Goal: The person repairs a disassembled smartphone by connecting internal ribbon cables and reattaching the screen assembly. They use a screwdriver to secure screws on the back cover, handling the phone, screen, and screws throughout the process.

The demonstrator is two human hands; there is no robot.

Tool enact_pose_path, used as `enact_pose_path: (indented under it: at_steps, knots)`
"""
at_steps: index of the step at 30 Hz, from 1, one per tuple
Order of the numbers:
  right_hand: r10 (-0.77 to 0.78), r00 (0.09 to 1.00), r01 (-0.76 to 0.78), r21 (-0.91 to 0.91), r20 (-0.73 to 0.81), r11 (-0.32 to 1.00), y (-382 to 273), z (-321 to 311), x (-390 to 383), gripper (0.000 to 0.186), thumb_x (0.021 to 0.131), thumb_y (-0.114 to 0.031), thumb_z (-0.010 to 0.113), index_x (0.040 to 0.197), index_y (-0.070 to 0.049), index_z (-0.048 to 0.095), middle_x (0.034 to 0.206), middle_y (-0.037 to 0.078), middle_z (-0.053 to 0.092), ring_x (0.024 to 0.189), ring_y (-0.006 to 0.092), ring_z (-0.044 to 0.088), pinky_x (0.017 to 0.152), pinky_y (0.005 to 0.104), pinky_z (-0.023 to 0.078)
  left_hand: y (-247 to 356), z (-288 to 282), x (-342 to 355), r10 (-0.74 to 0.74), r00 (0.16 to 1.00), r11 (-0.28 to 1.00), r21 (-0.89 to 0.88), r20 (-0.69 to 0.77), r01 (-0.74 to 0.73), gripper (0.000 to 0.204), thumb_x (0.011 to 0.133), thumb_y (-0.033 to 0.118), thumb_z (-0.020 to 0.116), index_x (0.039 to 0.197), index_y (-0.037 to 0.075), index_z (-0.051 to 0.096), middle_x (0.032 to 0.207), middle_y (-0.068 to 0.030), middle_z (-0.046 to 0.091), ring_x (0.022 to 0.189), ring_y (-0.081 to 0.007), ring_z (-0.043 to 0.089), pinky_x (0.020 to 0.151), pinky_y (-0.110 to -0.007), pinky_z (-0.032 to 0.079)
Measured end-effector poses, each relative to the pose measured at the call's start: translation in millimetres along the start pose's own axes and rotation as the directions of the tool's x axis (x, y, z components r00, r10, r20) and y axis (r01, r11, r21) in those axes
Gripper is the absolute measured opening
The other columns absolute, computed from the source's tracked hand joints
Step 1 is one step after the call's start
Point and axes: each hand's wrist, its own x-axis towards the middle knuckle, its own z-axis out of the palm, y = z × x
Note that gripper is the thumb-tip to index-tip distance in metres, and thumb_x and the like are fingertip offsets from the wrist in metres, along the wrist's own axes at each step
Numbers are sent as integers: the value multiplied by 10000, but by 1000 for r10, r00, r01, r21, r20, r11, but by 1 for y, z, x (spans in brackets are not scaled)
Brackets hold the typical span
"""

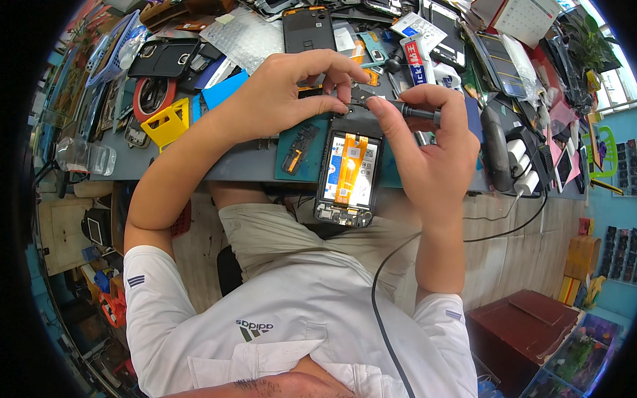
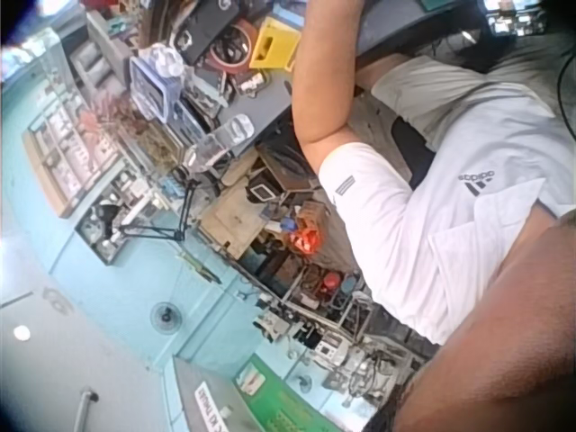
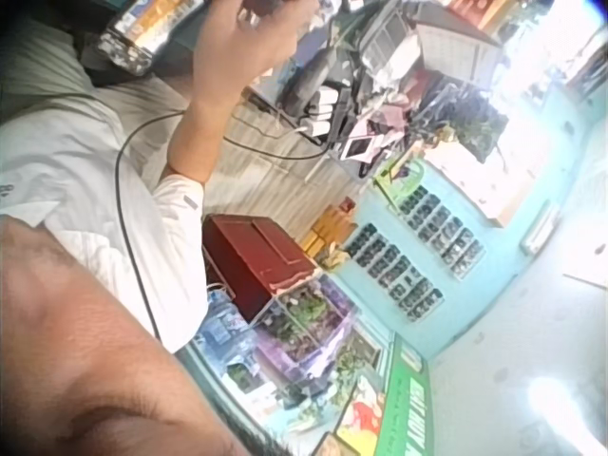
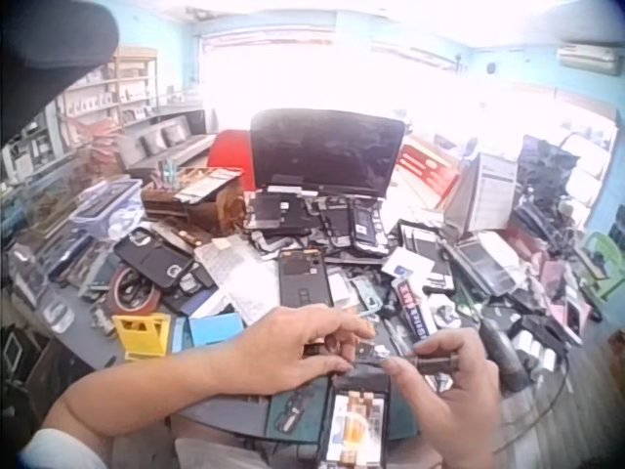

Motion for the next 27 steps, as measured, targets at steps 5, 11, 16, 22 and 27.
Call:
enact_pose_path:
  at_steps: [5, 11, 16, 22, 27]
  knots:
    - [-39, 999, 39, -22, -11, 999, -2, 3, 0, 348, 897, -159, 918, 1067, 5, 663, 970, 80, 756, 780, 135, 737, 682, 271, 596, 1, 2, 1, 19, 1000, 1000, 16, -4, -19, 495, 875, 41, 838, 1351, 128, 732, 965, -33, 757, 891, -138, 697, 851, -299, 548]
    - [-62, 998, 61, -24, -11, 998, 1, 2, -2, 349, 900, -154, 915, 1079, 8, 663, 975, 84, 757, 783, 136, 738, 689, 273, 602, 1, 3, 0, 16, 1000, 1000, 14, -12, -16, 522, 871, 42, 842, 1372, 130, 725, 958, -36, 753, 883, -142, 693, 860, -312, 557]
    - [-94, 995, 94, -30, -11, 995, -1, 2, -3, 336, 904, -143, 909, 1073, 9, 661, 969, 81, 751, 783, 136, 734, 697, 276, 606, 2, 4, 0, 20, 1000, 1000, 12, -20, -20, 518, 875, 36, 835, 1372, 129, 724, 959, -37, 757, 888, -141, 702, 862, -310, 558]
    - [-113, 994, 112, -49, 2, 992, -3, 1, -2, 329, 903, -127, 905, 1069, 12, 657, 965, 83, 745, 779, 135, 733, 697, 277, 610, 3, 4, 0, 20, 1000, 1000, 6, -21, -20, 512, 872, 30, 832, 1364, 129, 729, 950, -38, 765, 894, -143, 718, 873, -311, 567]
    - [-193, 978, 201, -105, 76, 974, -9, -1, 2, 308, 900, -81, 878, 1097, 2, 656, 998, 93, 761, 815, 157, 745, 709, 295, 606, 0, 9, 0, 34, 998, 999, 10, -46, -33, 503, 870, 22, 829, 1351, 136, 735, 943, -45, 766, 892, -140, 722, 859, -301, 577]
